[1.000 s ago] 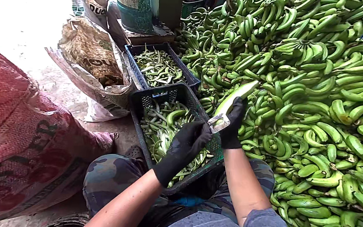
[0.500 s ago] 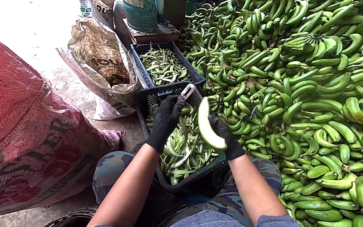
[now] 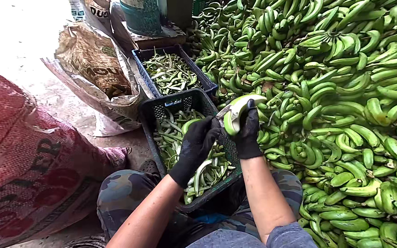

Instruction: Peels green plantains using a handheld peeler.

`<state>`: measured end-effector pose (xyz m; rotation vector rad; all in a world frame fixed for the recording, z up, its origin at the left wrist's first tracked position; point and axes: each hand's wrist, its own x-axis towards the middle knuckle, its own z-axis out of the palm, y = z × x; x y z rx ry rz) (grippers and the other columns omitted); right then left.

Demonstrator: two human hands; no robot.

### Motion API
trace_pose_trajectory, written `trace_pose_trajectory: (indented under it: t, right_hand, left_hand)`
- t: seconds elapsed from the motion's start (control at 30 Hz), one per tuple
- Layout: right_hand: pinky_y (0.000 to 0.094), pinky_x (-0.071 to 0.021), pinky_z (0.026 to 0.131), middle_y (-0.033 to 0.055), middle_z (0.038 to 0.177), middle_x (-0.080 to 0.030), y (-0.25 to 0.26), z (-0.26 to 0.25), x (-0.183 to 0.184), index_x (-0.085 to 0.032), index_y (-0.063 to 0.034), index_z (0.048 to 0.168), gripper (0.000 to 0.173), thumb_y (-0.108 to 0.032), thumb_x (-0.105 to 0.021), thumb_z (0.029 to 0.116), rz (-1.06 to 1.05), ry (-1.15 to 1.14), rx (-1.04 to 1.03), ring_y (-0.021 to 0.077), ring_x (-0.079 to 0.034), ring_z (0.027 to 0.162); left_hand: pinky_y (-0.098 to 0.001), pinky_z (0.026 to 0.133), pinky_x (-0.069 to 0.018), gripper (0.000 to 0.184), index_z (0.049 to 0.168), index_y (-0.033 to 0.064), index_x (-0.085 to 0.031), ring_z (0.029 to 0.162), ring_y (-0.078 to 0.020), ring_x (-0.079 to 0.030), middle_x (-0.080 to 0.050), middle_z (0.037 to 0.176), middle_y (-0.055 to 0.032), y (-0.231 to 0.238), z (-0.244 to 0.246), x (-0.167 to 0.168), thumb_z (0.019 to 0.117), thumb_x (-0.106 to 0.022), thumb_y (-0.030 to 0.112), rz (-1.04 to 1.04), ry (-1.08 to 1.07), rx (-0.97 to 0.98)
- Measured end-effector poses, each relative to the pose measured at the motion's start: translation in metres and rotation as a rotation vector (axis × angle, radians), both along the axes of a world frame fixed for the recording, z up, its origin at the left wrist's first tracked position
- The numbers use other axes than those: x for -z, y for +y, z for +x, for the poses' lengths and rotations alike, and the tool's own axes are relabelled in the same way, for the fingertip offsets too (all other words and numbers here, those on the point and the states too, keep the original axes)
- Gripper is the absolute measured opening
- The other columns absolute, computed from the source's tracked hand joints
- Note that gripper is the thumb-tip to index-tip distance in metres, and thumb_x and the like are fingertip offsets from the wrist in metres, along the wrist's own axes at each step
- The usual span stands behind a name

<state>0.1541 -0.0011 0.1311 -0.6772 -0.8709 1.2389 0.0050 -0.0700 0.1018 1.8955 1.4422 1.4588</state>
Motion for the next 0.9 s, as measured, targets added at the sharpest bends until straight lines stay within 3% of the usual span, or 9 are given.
trace_pose_trajectory:
  t: [0.1,0.2,0.27,0.47,0.53,0.57,0.63,0.73,0.9]
  right_hand:
    - [0.0296,-0.0585,0.083,-0.0073,0.109,-0.068,-0.008,0.014,0.017,-0.060,-0.0264,0.125,0.040,-0.052,-0.035,0.1076,0.082,-0.127,-0.224,0.0042,-0.066,0.098]
    - [0.0289,-0.0567,0.085,-0.0041,0.102,-0.066,0.000,0.016,0.011,-0.058,-0.0175,0.120,0.035,-0.037,-0.031,0.1111,-0.044,-0.160,-0.208,0.0045,-0.065,0.095]
    - [0.0255,-0.0561,0.083,-0.0051,0.100,-0.066,0.001,0.020,0.009,-0.058,-0.0166,0.120,0.033,-0.034,-0.032,0.1114,-0.061,-0.277,-0.230,0.0020,-0.064,0.092]
    - [0.0308,-0.0570,0.076,0.0029,0.108,-0.068,0.008,0.034,0.009,-0.051,-0.0144,0.141,0.050,-0.039,-0.051,0.0967,-0.124,-0.652,-0.816,0.0101,-0.066,0.090]
    - [0.0315,-0.0559,0.074,0.0032,0.110,-0.067,0.011,0.037,0.019,-0.047,-0.0165,0.146,0.058,-0.041,-0.053,0.0940,-0.119,-0.708,-0.839,0.0114,-0.065,0.089]
    - [0.0332,-0.0567,0.075,0.0048,0.111,-0.067,0.012,0.040,0.025,-0.045,-0.0169,0.148,0.059,-0.041,-0.053,0.0951,-0.140,-0.657,-0.808,0.0131,-0.066,0.090]
    - [0.0333,-0.0585,0.073,0.0044,0.102,-0.069,0.010,0.041,0.029,-0.053,-0.0167,0.136,0.043,-0.040,-0.048,0.1009,-0.226,-0.419,-0.652,0.0136,-0.068,0.085]
    - [0.0348,-0.0604,0.068,0.0047,0.094,-0.070,0.016,0.038,0.021,-0.061,-0.0150,0.113,0.041,-0.046,-0.036,0.1075,-0.337,0.044,-0.385,0.0159,-0.069,0.080]
    - [0.0340,-0.0613,0.081,0.0064,0.105,-0.069,0.042,0.058,0.027,-0.057,-0.0130,0.119,0.049,-0.051,-0.028,0.1066,-0.324,0.597,-0.339,0.0173,-0.071,0.094]
  left_hand:
    - [-0.0406,0.090,-0.0554,0.054,0.141,0.0112,-0.059,0.103,-0.0198,-0.066,-0.066,0.116,-0.0115,0.006,-0.012,0.001,0.1052,-0.048,0.050,0.010,0.061,0.004]
    - [-0.0437,0.081,-0.0554,0.053,0.138,0.0114,-0.062,0.093,-0.0250,-0.066,-0.067,0.106,-0.0120,0.007,-0.015,0.008,0.1030,-0.053,0.050,0.056,0.194,-0.042]
    - [-0.0475,0.083,-0.0550,0.052,0.139,0.0116,-0.061,0.096,-0.0282,-0.066,-0.067,0.109,-0.0135,0.010,-0.015,0.010,0.1033,-0.053,0.048,0.035,0.242,-0.039]
    - [-0.0531,0.101,-0.0504,0.057,0.140,0.0112,-0.061,0.118,-0.0273,-0.065,-0.067,0.128,-0.0145,0.035,-0.043,0.007,0.1075,-0.039,0.052,-0.172,0.103,-0.055]
    - [-0.0539,0.097,-0.0519,0.053,0.137,0.0125,-0.062,0.111,-0.0262,-0.067,-0.069,0.122,-0.0137,0.038,-0.049,0.005,0.1085,-0.038,0.051,-0.254,0.045,-0.082]
    - [-0.0548,0.092,-0.0530,0.053,0.135,0.0139,-0.062,0.105,-0.0268,-0.068,-0.070,0.116,-0.0140,0.037,-0.050,0.003,0.1086,-0.037,0.052,-0.292,0.027,-0.092]
    - [-0.0538,0.083,-0.0543,0.054,0.135,0.0161,-0.059,0.096,-0.0255,-0.068,-0.069,0.109,-0.0127,0.034,-0.046,0.000,0.1072,-0.036,0.056,-0.340,0.014,-0.065]
    - [-0.0451,0.091,-0.0560,0.052,0.138,0.0110,-0.059,0.104,-0.0199,-0.067,-0.067,0.119,-0.0109,0.027,-0.025,0.005,0.1075,-0.041,0.050,-0.182,0.073,0.048]
    - [-0.0493,0.095,-0.0509,0.056,0.139,0.0129,-0.061,0.103,-0.0268,-0.063,-0.066,0.109,-0.0123,0.025,0.015,0.027,0.0999,-0.057,0.053,0.184,0.206,0.104]
